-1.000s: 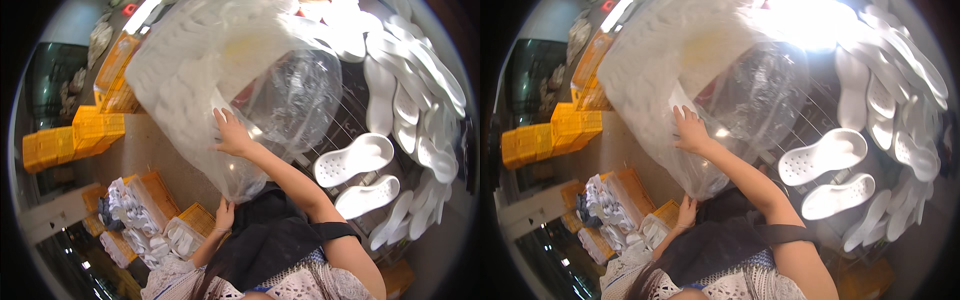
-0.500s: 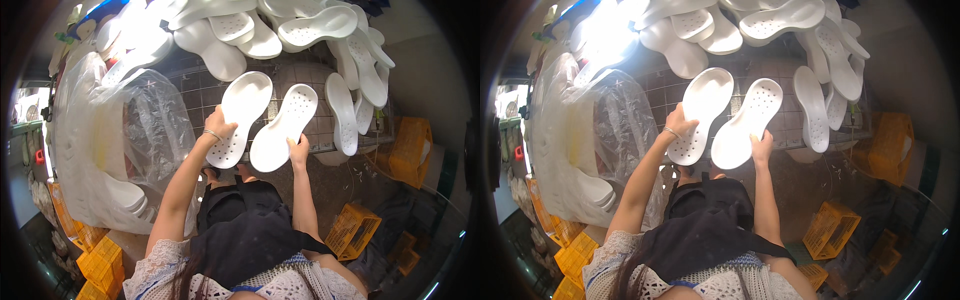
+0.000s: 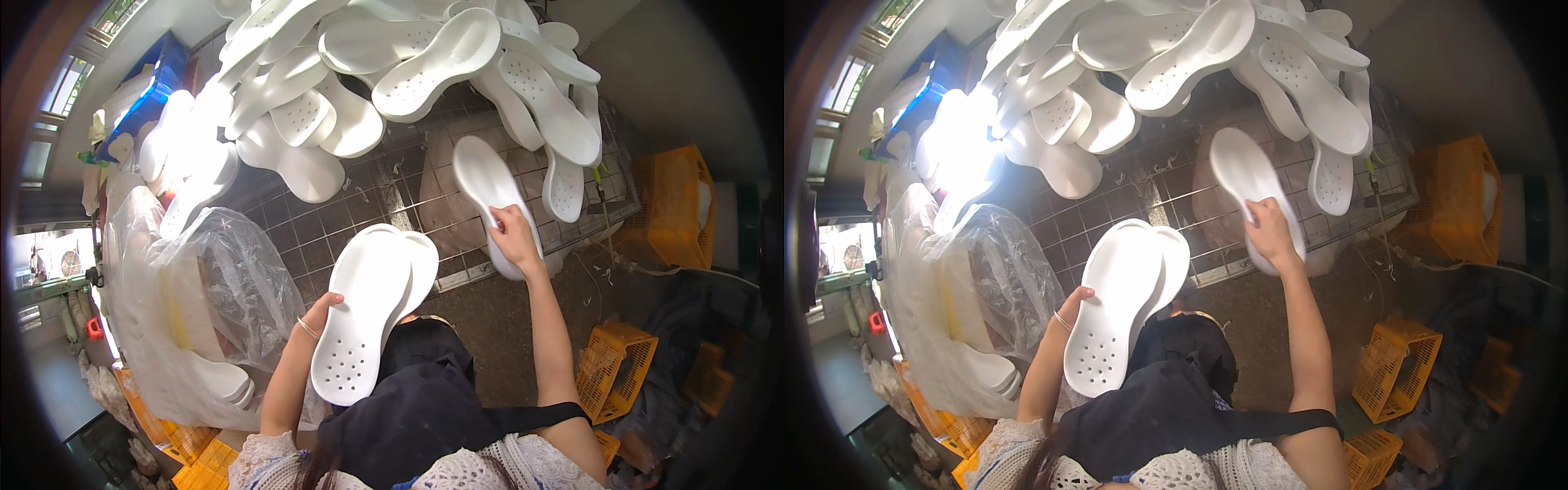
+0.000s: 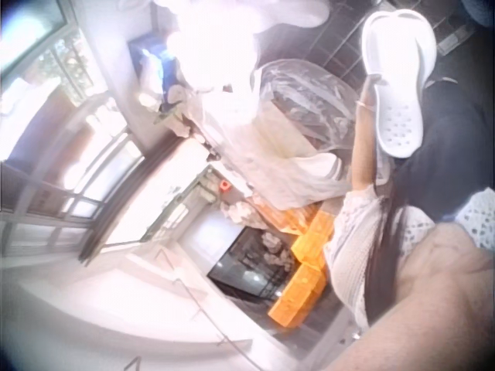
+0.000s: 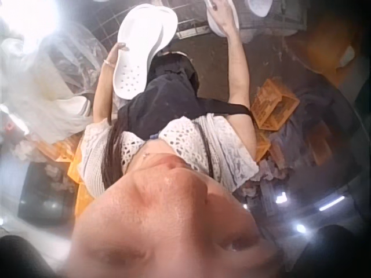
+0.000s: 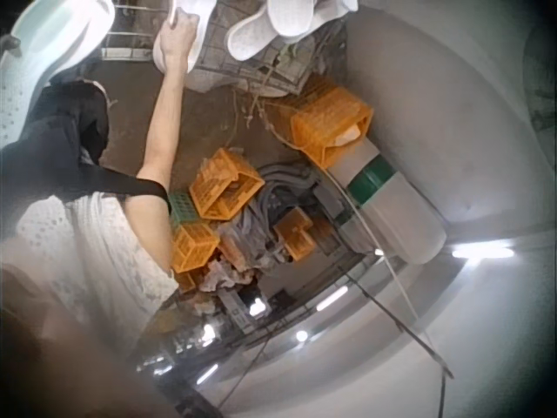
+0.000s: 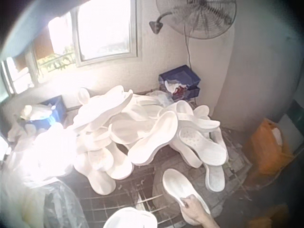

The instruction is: The person picks up white slipper soles from a pile on a wire rack, places them into a plastic bag, and stacks them. They repeatedly pick, align, and place the soles into the bag, occasionally adjusting the pile and the bag.

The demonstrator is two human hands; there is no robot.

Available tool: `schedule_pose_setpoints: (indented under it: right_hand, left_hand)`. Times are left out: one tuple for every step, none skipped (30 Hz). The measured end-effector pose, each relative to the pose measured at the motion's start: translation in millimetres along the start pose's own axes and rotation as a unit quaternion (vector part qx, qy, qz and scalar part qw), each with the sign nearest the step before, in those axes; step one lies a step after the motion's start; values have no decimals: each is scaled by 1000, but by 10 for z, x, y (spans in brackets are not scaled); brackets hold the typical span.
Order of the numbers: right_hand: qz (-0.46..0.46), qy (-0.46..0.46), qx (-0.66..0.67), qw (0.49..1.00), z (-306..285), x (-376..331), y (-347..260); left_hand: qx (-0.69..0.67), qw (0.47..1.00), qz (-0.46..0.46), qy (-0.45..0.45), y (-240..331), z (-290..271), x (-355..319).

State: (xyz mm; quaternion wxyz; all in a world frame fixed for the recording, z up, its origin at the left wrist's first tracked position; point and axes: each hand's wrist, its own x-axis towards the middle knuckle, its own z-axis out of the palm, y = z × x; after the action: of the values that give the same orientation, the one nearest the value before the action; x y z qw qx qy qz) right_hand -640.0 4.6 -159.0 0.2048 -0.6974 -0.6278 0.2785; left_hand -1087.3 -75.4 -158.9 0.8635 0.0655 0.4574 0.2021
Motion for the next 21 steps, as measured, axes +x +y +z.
schedule_pose_setpoints:
  right_hand:
    - [-56,-81,70,993,24,151,-86]
    - [-115,-25,59,991,29,411,-226]
    - [-52,19,163,985,69,765,-439]
    - [-20,70,187,980,75,1176,-671]
    - [24,107,195,975,101,1560,-898]
    - [65,148,174,971,142,1950,-1130]
    - [62,139,306,940,143,2216,-1275]
    - [82,112,474,869,138,2335,-1379]
    - [118,96,415,897,119,2401,-1394]
    - [75,101,371,920,82,2360,-1372]
    - [40,135,327,934,54,2250,-1284]
    - [37,33,337,940,-27,2077,-1150]
    - [14,-50,403,914,-52,1880,-1024]
    - [41,-118,427,896,-162,1737,-873]
    - [57,65,278,957,-178,1666,-772]
    - [-26,205,73,976,-271,1631,-652]
    - [-41,290,-134,947,-287,1617,-596]
    - [19,220,-173,960,-348,1669,-549]
    - [67,159,-204,964,-369,1700,-543]
    - [65,158,-199,965,-393,1757,-561]
    - [65,148,-187,969,-417,1757,-595]
  left_hand:
    - [-12,1000,10,-13,32,32,25]
    - [-28,998,30,-42,86,63,61]
    - [-30,999,42,-17,143,101,106]
    - [-36,997,66,-7,202,144,173]
    - [-55,994,94,25,233,192,244]
    - [22,989,124,79,266,230,339]
    - [113,976,152,105,265,259,407]
    - [116,976,142,115,280,257,449]
    - [106,979,145,93,280,237,456]
    - [77,982,127,113,279,201,424]
    - [67,980,137,128,286,147,366]
    - [31,981,146,123,282,76,234]
    - [-14,985,113,127,298,0,85]
    - [-10,980,129,150,305,-59,-67]
    - [-42,970,135,198,290,-77,-181]
    - [-70,954,138,255,267,-68,-251]
    - [-85,945,175,261,219,-16,-279]
    - [25,926,238,292,193,41,-266]
    - [119,877,303,354,126,142,-210]
    - [288,824,293,390,76,242,-97]
    - [412,744,306,427,23,335,-20]
